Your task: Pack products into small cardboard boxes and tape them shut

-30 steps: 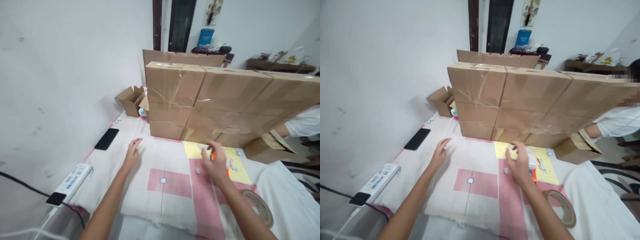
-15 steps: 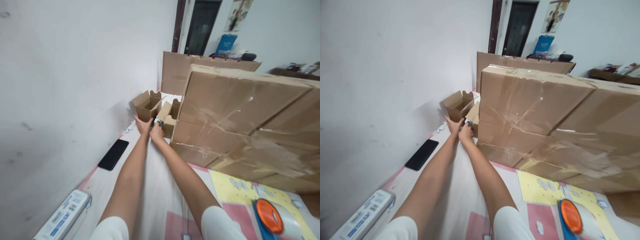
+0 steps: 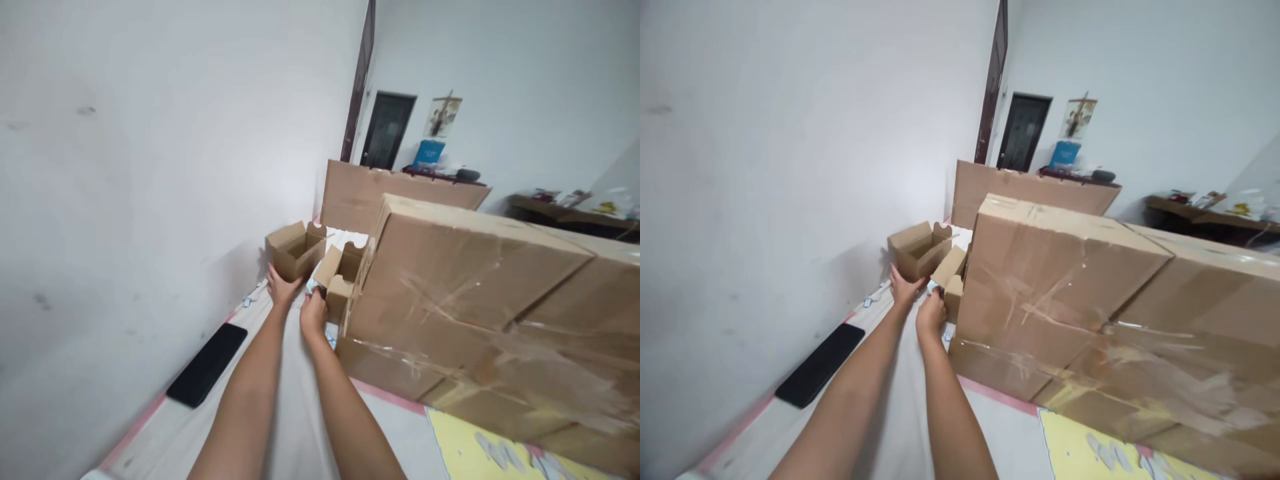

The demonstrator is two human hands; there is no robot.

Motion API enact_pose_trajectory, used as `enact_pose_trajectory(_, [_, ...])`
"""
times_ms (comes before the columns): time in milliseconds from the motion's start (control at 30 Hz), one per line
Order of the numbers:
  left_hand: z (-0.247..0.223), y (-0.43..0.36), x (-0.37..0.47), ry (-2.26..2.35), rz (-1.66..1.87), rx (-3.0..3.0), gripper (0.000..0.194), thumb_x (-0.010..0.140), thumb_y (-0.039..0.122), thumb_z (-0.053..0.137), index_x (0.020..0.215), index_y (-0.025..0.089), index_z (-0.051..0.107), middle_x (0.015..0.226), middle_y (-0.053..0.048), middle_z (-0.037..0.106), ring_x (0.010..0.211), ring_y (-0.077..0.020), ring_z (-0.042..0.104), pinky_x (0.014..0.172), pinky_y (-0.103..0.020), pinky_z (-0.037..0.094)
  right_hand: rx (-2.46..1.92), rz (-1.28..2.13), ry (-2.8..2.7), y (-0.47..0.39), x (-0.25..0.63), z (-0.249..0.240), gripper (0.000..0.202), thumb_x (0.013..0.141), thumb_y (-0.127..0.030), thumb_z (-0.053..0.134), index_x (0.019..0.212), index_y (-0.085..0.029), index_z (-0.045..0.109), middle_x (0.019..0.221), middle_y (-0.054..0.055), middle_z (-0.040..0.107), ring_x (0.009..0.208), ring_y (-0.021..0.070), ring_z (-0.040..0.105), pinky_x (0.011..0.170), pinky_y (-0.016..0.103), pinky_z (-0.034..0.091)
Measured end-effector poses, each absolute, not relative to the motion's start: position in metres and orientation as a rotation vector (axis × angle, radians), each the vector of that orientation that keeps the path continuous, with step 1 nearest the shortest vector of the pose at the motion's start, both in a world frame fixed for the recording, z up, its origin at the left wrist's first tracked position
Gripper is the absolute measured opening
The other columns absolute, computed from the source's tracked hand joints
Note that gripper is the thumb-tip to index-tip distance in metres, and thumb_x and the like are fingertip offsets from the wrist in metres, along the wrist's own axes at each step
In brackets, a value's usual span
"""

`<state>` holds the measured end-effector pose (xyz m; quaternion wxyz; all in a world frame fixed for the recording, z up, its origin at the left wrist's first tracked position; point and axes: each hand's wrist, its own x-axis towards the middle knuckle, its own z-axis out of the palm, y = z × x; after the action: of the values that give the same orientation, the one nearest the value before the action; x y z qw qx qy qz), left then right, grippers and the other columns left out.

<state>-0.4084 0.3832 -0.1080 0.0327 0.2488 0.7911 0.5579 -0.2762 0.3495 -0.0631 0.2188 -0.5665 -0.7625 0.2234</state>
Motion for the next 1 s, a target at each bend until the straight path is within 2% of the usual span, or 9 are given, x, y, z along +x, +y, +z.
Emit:
enact_pose_trajectory(67, [-0.105,0.381,-0.405,2.450,1.717,0.743,0.131,0.059,0.047,0.088,0.158,0.018,0.007,0.156,-0.027,0.032,0.145,-0.0412,0.036,0.115,-0.053,0.032,-1.561,0.635,-2.070,0.350,-0.276,-0.060,0.035,0.098,-0.023,0.037,0.127,-0.021,0.058,0.109,0.020,0.073,0.100,0.0349,0.072,0.079,0.044,0.053])
enact_pose_trajectory(167, [-0.096,0.364,-0.391,2.509,1.742,0.704,0.121,0.065,0.047,0.083,0.156,0.013,0.012,0.151,-0.027,0.038,0.144,-0.0412,0.036,0.116,-0.052,0.031,-1.504,0.671,-2.040,0.342,-0.273,-0.049,0.035,0.096,-0.017,0.035,0.117,-0.018,0.063,0.106,0.022,0.073,0.099,0.0361,0.071,0.080,0.045,0.052])
enact_pose_trajectory(267, [-0.084,0.325,-0.371,2.590,1.779,0.653,0.117,0.068,0.045,0.079,0.156,0.010,0.011,0.150,-0.028,0.039,0.144,-0.0425,0.034,0.117,-0.055,0.028,-1.392,0.708,-2.056,0.317,-0.266,-0.033,0.033,0.094,-0.015,0.037,0.108,-0.020,0.066,0.100,0.019,0.074,0.096,0.0331,0.070,0.080,0.042,0.052])
enact_pose_trajectory(467, [-0.051,0.188,-0.330,2.785,1.781,0.603,0.123,0.068,0.052,0.078,0.159,0.014,0.005,0.154,-0.026,0.034,0.145,-0.0410,0.031,0.119,-0.057,0.023,-1.118,0.795,-2.056,0.235,-0.226,-0.008,0.025,0.094,-0.022,0.039,0.101,-0.020,0.063,0.096,0.011,0.072,0.093,0.0240,0.067,0.086,0.033,0.049])
enact_pose_trajectory(567, [-0.046,0.103,-0.302,2.798,1.801,0.659,0.126,0.067,0.053,0.079,0.160,0.017,0.002,0.156,-0.023,0.031,0.146,-0.0396,0.030,0.120,-0.055,0.024,-1.047,0.873,-2.008,0.192,-0.173,-0.003,0.016,0.089,-0.026,0.045,0.093,-0.020,0.060,0.080,0.002,0.069,0.076,0.0170,0.064,0.077,0.025,0.048])
enact_pose_trajectory(633, [-0.052,0.048,-0.279,2.654,1.931,0.735,0.128,0.065,0.050,0.081,0.159,0.018,0.000,0.158,-0.023,0.027,0.144,-0.0382,0.034,0.115,-0.052,0.034,-0.951,0.929,-1.907,0.167,-0.123,-0.003,0.010,0.084,-0.028,0.050,0.082,-0.020,0.057,0.068,-0.002,0.062,0.064,0.0142,0.058,0.065,0.022,0.045])
enact_pose_trajectory(700, [-0.065,0.000,-0.255,2.434,2.055,0.789,0.130,0.063,0.046,0.083,0.159,0.020,-0.001,0.159,-0.023,0.023,0.139,-0.0353,0.040,0.105,-0.045,0.045,-0.814,0.947,-1.798,0.147,-0.065,-0.004,0.016,0.081,-0.030,0.053,0.068,-0.021,0.053,0.058,-0.004,0.052,0.054,0.0121,0.050,0.055,0.022,0.039])
enact_pose_trajectory(867, [-0.104,-0.068,-0.207,2.218,2.035,0.839,0.131,0.057,0.043,0.086,0.159,0.025,0.006,0.155,-0.018,0.033,0.132,-0.0303,0.046,0.091,-0.036,0.050,-0.608,0.615,-1.830,0.122,0.071,0.008,0.042,0.087,-0.029,0.060,0.050,-0.021,0.041,0.047,-0.007,0.037,0.043,0.0077,0.035,0.047,0.023,0.028])
enact_pose_trajectory(1000, [-0.123,-0.071,-0.182,2.078,2.024,0.929,0.129,0.054,0.044,0.087,0.158,0.026,0.013,0.151,-0.017,0.038,0.129,-0.0293,0.049,0.084,-0.032,0.052,-0.542,0.183,-1.759,0.118,0.140,0.028,0.044,0.089,-0.018,0.062,0.052,-0.021,0.039,0.047,-0.007,0.035,0.042,0.0077,0.032,0.047,0.025,0.026])
